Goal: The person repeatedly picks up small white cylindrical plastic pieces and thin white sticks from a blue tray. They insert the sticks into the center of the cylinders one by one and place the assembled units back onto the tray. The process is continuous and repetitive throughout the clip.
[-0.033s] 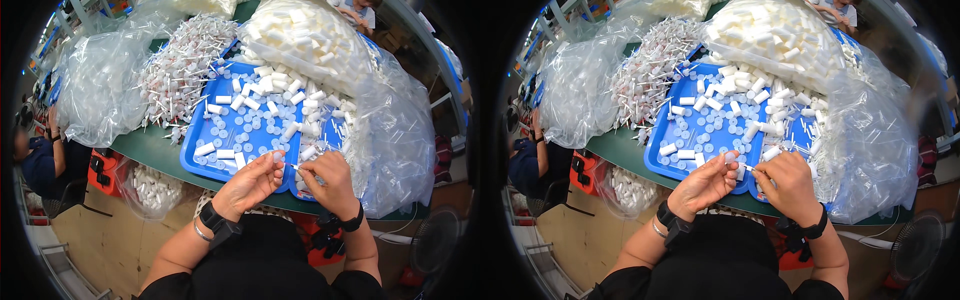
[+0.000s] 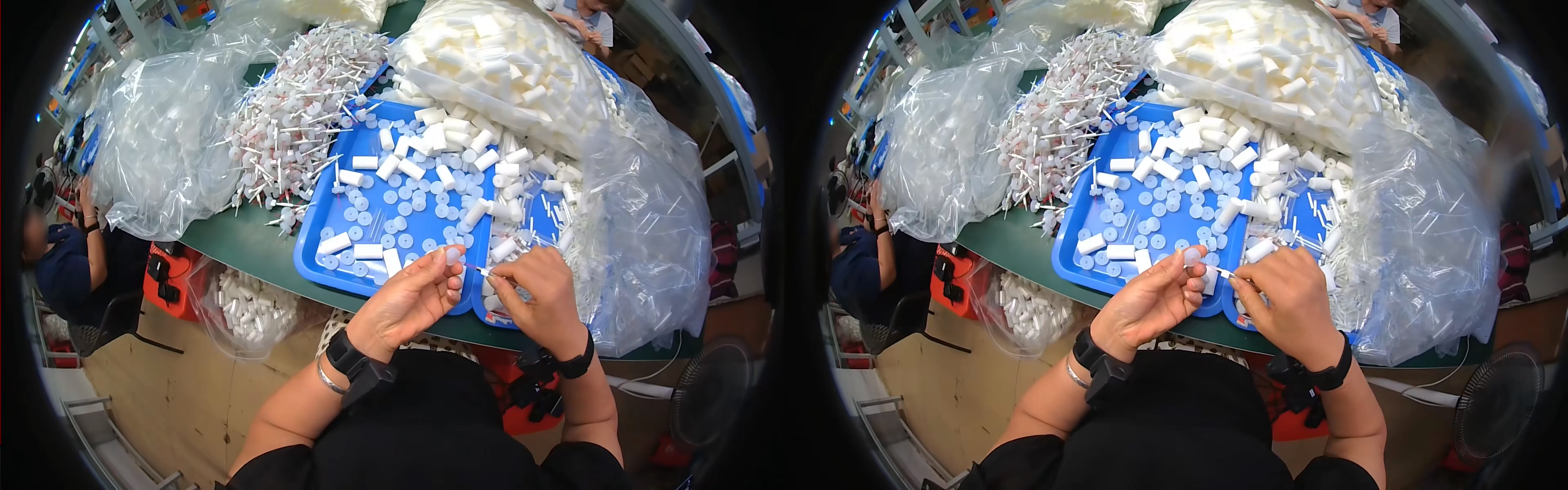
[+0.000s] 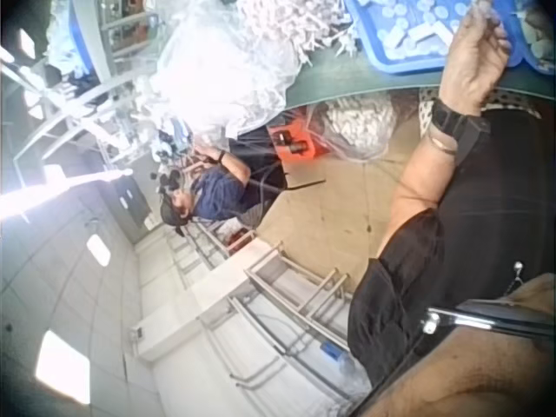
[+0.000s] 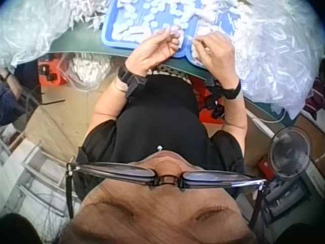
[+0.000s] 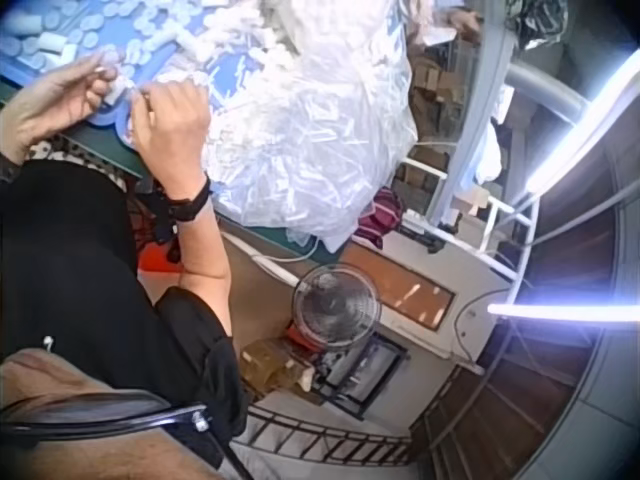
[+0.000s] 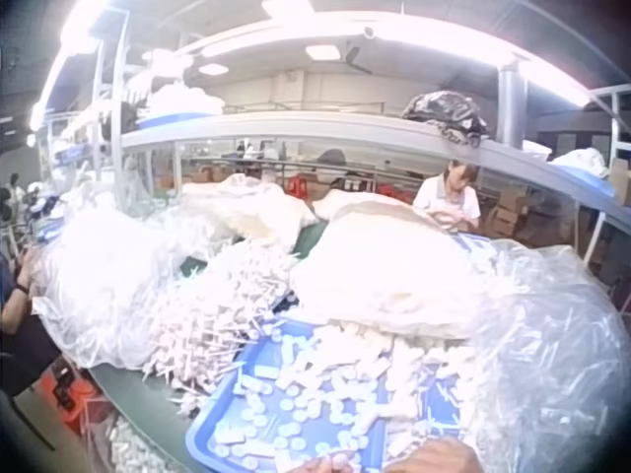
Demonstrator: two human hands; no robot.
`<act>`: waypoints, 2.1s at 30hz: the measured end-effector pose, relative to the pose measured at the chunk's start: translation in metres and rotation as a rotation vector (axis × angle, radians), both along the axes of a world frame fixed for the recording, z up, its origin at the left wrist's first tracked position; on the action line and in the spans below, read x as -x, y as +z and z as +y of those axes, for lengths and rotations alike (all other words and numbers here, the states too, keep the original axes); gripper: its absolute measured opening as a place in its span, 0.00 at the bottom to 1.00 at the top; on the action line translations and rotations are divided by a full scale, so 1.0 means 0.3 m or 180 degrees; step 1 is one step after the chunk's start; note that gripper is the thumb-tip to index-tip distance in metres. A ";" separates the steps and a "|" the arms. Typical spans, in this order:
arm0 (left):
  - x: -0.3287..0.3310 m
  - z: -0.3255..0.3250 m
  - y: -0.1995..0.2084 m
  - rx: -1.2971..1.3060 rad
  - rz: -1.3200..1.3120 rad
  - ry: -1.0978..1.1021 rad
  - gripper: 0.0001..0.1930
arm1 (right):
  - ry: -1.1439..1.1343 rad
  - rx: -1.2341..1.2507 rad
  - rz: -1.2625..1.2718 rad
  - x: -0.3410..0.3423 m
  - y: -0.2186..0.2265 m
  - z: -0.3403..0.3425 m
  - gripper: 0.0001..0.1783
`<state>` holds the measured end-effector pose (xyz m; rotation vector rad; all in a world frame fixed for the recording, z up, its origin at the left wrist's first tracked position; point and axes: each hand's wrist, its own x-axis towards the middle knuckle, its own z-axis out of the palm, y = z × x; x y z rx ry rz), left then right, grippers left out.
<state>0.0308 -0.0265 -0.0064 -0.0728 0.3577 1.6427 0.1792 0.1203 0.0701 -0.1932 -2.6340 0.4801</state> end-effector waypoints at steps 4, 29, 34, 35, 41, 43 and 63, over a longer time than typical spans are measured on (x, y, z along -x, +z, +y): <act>-0.002 0.001 0.003 0.0050 0.0001 0.0009 0.19 | -0.0085 -0.0066 0.0015 -0.004 -0.005 0.006 0.06; -0.083 0.010 0.037 0.0218 0.0881 0.0302 0.16 | -0.0453 0.2819 -0.0480 -0.003 -0.052 -0.056 0.10; -0.048 0.013 0.055 0.0544 0.1015 0.0627 0.14 | -0.1204 0.0862 -0.0516 -0.005 -0.036 0.254 0.11; -0.047 0.014 0.061 0.0525 0.1030 0.0574 0.14 | -0.1206 0.0349 -0.0721 -0.001 -0.060 0.311 0.10; -0.052 0.013 0.063 0.0527 0.1110 0.0524 0.16 | -0.1519 -0.0524 -0.1652 0.059 -0.208 0.414 0.10; -0.037 0.002 0.055 0.0530 0.1062 0.0580 0.16 | -0.1512 -0.0565 -0.1629 0.065 -0.222 0.417 0.10; -0.016 -0.001 0.076 0.0577 0.0914 0.0808 0.16 | -0.0077 0.1248 -0.0113 -0.022 -0.024 0.018 0.05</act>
